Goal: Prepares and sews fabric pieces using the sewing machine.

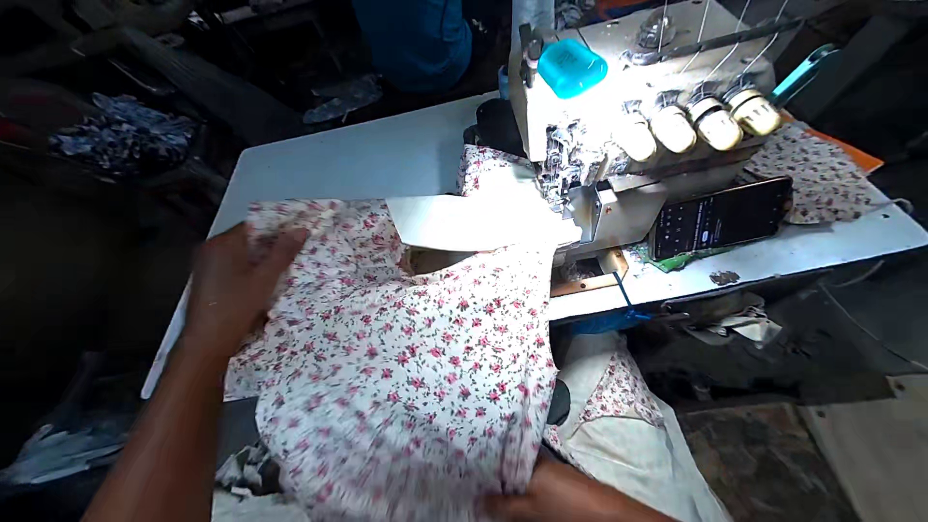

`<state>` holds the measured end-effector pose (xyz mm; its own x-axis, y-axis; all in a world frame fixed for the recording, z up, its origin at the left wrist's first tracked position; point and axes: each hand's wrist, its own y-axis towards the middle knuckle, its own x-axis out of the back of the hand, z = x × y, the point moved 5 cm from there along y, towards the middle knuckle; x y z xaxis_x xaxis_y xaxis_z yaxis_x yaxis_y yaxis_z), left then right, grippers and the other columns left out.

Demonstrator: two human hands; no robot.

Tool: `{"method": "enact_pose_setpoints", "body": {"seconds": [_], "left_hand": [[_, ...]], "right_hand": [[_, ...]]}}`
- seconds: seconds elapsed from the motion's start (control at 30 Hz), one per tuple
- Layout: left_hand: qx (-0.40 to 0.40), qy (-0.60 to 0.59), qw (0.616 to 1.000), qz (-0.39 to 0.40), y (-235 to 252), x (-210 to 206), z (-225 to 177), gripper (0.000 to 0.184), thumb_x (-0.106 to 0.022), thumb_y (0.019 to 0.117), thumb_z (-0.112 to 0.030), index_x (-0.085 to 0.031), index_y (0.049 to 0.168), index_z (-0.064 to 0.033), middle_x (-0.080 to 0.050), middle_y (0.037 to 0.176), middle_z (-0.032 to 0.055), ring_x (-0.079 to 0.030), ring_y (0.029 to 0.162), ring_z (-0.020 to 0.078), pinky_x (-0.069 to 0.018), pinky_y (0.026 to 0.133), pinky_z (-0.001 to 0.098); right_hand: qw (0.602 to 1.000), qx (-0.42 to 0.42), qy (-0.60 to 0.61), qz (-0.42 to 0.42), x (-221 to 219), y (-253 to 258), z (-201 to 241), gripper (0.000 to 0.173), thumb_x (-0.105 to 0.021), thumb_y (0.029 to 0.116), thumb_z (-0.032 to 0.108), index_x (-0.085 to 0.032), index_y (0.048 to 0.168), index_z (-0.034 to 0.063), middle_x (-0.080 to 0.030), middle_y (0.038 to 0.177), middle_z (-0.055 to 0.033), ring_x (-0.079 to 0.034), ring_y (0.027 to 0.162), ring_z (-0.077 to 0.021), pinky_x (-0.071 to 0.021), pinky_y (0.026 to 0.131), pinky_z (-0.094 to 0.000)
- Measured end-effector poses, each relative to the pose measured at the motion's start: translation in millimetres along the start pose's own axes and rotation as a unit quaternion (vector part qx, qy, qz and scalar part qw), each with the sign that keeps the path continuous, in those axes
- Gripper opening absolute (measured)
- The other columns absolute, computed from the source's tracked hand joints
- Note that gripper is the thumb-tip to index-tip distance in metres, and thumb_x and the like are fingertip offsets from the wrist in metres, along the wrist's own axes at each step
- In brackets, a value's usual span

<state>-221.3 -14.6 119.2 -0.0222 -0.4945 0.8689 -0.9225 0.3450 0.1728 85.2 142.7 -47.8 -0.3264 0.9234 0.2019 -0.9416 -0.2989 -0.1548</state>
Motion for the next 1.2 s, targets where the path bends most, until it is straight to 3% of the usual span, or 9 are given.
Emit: {"method": "enact_pose_setpoints", "body": {"seconds": [0.07,0.1,0.17,0.3,0.5,0.7,0.87,1.03,1.2], "left_hand": [[-0.032,0.064,0.996,0.058,12,-36,15,0.045,-0.058,0.1061,-0.027,-0.057,0.122,0.0144,-0.062,0.107,0.0394,-0.061,0.096,0.0586,-0.0446,0.083,0.0757],[-0.041,0.077,0.993,0.084,15,-56,23,0.042,-0.061,0.1044,-0.022,-0.055,0.132,0.0093,-0.062,0.116,0.036,-0.062,0.104,0.0561,-0.0459,0.088,0.074],[-0.055,0.034,0.995,0.072,11,-87,26,0.045,-0.064,0.102,-0.013,-0.052,0.142,0.0032,-0.057,0.134,0.0317,-0.057,0.12,0.0509,-0.045,0.099,0.0687],[-0.107,-0.111,0.985,-0.078,-33,-110,-34,0.035,-0.056,0.1048,-0.021,-0.059,0.126,0.0063,-0.062,0.122,0.0241,-0.064,0.107,0.03,-0.0534,0.091,0.0468],[-0.279,-0.142,0.943,-0.112,-41,-130,-90,0.04,-0.068,0.0976,-0.019,-0.056,0.128,0.0041,-0.056,0.133,0.0213,-0.058,0.121,0.0227,-0.0487,0.102,0.034],[-0.319,-0.146,0.933,-0.084,-31,-132,-102,0.033,-0.067,0.0966,-0.012,-0.063,0.127,0.0015,-0.056,0.135,0.0189,-0.057,0.123,0.0207,-0.0452,0.107,0.0309],[-0.332,-0.138,0.93,-0.08,-30,-129,-103,0.03,-0.067,0.0965,-0.011,-0.067,0.124,0.0014,-0.059,0.133,0.0175,-0.055,0.129,0.02,-0.0414,0.111,0.0309],[-0.351,-0.137,0.924,-0.07,-28,-124,-107,0.025,-0.067,0.0958,-0.008,-0.072,0.119,-0.0025,-0.063,0.129,0.0142,-0.057,0.127,0.0195,-0.0427,0.11,0.0297],[-0.357,-0.132,0.923,-0.06,-25,-120,-108,0.021,-0.067,0.0957,-0.007,-0.073,0.115,-0.0011,-0.066,0.123,0.0144,-0.062,0.119,0.0169,-0.047,0.105,0.0269]], "right_hand": [[0.975,-0.007,-0.177,-0.132,24,5,-61,0.02,-0.074,0.0885,0.014,-0.074,0.099,-0.0033,-0.072,0.101,-0.024,-0.071,0.096,-0.0412,-0.0578,0.082,-0.0595],[0.969,-0.05,-0.192,-0.147,44,3,-75,0.028,-0.073,0.0904,0.012,-0.071,0.112,-0.0065,-0.068,0.114,-0.028,-0.067,0.107,-0.0454,-0.054,0.09,-0.0619],[0.958,-0.06,-0.169,-0.225,90,-6,-74,0.037,-0.067,0.0969,0.016,-0.066,0.128,-0.0024,-0.066,0.126,-0.0223,-0.067,0.112,-0.035,-0.0551,0.097,-0.0503],[0.9,0.065,-0.043,-0.429,162,-4,-26,0.024,-0.059,0.1019,0.014,-0.073,0.114,-0.0009,-0.073,0.111,-0.0098,-0.071,0.101,-0.0113,-0.0587,0.091,-0.027],[0.86,0.091,0.336,-0.374,176,51,8,0.024,-0.05,0.1059,0.012,-0.068,0.114,-0.0008,-0.071,0.104,-0.0076,-0.069,0.094,-0.0124,-0.058,0.089,-0.03],[0.798,0.121,0.363,-0.465,163,52,12,0.013,-0.068,0.0935,0.002,-0.067,0.106,0.005,-0.069,0.092,-0.0041,-0.069,0.08,-0.0099,-0.0606,0.076,-0.0268],[0.795,0.087,0.439,-0.41,163,53,16,0.014,-0.058,0.1023,0.009,-0.068,0.109,0.0023,-0.07,0.089,-0.0071,-0.068,0.075,-0.0103,-0.0581,0.069,-0.0253],[0.787,0.179,0.307,-0.504,174,45,27,0.014,-0.07,0.0927,0.005,-0.068,0.105,0.0103,-0.068,0.087,-0.0002,-0.066,0.075,-0.0066,-0.0582,0.069,-0.023],[0.795,0.133,0.321,-0.497,169,43,20,0.025,-0.07,0.0925,0.002,-0.061,0.115,0.0077,-0.069,0.081,-0.0008,-0.067,0.069,-0.0068,-0.0575,0.064,-0.0223]]}}
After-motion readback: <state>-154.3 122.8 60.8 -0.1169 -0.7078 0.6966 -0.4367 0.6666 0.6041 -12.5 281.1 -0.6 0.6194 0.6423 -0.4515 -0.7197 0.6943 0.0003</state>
